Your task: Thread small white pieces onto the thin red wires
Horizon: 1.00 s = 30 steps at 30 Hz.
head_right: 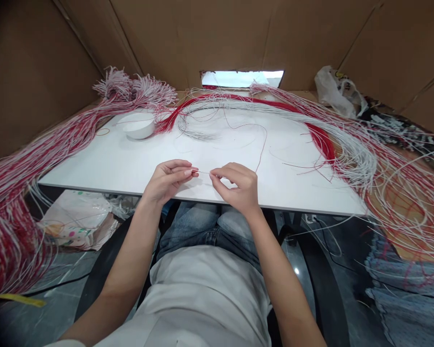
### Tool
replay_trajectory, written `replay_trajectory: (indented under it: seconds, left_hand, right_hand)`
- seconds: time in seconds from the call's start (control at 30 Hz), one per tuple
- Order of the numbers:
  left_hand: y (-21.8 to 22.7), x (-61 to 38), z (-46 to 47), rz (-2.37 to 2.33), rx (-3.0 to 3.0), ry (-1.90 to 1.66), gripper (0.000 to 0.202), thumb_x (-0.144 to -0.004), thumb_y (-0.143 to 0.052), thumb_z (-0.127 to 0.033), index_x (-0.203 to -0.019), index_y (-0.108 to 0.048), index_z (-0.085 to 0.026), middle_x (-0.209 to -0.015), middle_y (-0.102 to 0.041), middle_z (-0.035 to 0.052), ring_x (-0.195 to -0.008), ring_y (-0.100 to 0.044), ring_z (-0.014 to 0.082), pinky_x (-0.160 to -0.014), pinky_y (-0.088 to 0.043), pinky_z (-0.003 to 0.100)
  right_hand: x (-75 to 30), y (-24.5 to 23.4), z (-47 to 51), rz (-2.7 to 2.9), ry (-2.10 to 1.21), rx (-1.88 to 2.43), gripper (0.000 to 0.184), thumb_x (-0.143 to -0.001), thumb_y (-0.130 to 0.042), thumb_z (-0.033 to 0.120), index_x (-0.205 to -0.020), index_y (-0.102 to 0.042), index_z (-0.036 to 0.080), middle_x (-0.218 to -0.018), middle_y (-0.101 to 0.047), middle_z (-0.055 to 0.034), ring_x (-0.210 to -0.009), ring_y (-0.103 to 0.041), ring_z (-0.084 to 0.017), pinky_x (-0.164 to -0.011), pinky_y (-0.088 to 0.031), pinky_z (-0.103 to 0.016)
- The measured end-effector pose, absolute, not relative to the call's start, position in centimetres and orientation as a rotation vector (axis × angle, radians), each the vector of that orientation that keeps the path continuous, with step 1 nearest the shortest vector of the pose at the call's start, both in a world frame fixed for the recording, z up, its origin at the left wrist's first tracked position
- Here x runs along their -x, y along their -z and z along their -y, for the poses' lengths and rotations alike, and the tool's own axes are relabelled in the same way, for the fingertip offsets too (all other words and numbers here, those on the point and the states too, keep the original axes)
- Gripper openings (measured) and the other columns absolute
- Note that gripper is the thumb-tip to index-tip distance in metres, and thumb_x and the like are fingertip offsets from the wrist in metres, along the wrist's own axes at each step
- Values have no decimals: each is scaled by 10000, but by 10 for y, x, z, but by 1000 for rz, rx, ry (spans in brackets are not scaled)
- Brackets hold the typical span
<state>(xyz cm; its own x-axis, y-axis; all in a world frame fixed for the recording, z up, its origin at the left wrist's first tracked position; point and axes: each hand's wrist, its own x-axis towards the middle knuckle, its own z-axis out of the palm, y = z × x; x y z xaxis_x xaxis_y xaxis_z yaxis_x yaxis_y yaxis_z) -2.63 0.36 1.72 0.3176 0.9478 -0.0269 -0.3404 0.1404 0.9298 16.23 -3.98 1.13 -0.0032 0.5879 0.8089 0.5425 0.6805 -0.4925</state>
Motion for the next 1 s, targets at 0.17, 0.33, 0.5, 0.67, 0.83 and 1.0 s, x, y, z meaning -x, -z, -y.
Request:
replay_trajectory:
  seconds: [0.17,0.33,0.5,0.67,0.83,1.0]
  left_hand:
    - [-16,27,-4,-742,-1012,-1076,270,-549,-845,-159,-791,-726,-142,-770,-757,56,-713,-714,158,-736,-531,227]
    - [-17,27,-4,-748,-1009,-1069,271,-546,-841,-148,-790,-724,-142,-771,-758,57,-717,-714,157,-741,-529,226]
    - [-17,27,-5,-758,-1006,-1066,298,-527,-844,-136,-797,-720,-137,-782,-758,66,-742,-718,177,-765,-530,248]
    - [-16,27,-5,-734,-1008,-1062,295,-542,-837,-126,-812,-720,-140,-763,-758,54,-723,-717,156,-734,-534,216]
    - [-17,27,-5,-736,-1009,-1069,303,-544,-830,-119,-824,-718,-144,-768,-759,48,-723,-716,150,-734,-531,209]
    - [-17,27,-5,-745,-1014,-1074,307,-536,-828,-121,-821,-715,-140,-777,-759,53,-736,-718,168,-753,-536,238]
  right_hand:
    - [-162,-12,40,1652,-39,909,87,-791,-620,155,-760,-687,200,-622,-652,0,-521,-514,-101,-480,-399,-245]
    - [-162,-12,40,1660,-38,911,87,-794,-619,154,-760,-686,198,-628,-660,-3,-524,-517,-102,-485,-403,-247]
    - [-162,-12,39,1665,-25,897,86,-790,-625,140,-747,-684,188,-620,-656,-4,-523,-510,-95,-493,-405,-242]
    - [-162,-12,39,1676,-28,889,93,-790,-622,134,-745,-682,190,-620,-654,-1,-529,-519,-97,-496,-407,-240]
    - [-162,-12,40,1685,-34,870,90,-783,-627,123,-744,-682,182,-622,-657,-3,-533,-525,-94,-498,-407,-235]
    - [-161,-12,40,1687,-38,867,95,-785,-626,125,-749,-682,192,-630,-664,-2,-535,-526,-98,-493,-404,-240]
